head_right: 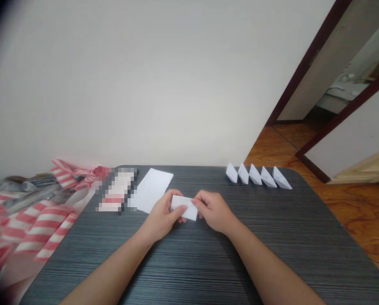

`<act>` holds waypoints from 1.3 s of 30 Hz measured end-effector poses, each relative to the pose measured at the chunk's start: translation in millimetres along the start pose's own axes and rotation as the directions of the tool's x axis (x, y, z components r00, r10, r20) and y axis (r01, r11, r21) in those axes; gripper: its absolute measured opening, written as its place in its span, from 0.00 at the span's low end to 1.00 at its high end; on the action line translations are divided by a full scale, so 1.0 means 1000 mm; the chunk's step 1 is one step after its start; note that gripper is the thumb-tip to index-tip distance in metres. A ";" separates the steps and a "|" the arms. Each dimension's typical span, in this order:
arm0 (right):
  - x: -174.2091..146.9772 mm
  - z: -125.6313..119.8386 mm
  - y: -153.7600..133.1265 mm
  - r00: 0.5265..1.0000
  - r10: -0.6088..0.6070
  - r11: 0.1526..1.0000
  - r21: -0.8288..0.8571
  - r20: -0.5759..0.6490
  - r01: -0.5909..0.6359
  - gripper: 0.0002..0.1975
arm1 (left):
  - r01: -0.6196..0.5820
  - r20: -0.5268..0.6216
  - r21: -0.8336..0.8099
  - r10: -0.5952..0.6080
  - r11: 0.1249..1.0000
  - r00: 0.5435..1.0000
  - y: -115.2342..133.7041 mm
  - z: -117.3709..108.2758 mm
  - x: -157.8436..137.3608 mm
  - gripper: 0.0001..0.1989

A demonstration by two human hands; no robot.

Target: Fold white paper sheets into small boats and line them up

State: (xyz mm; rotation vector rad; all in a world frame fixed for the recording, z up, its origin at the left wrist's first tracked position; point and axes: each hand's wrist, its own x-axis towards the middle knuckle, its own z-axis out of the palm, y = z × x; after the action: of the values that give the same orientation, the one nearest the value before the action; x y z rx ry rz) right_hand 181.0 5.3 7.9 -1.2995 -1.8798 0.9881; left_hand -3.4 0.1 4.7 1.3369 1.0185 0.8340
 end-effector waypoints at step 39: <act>0.002 -0.006 0.006 0.996 0.036 0.993 0.109 0.087 -0.045 0.18 | -0.017 0.022 -0.036 0.018 0.999 1.000 -0.002 -0.003 0.002 0.13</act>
State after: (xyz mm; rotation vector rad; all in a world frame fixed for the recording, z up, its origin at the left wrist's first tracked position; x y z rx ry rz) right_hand 187.9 10.3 5.9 -1.2525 -1.8397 1.1681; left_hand -5.7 2.6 2.8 1.3232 0.9711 0.8446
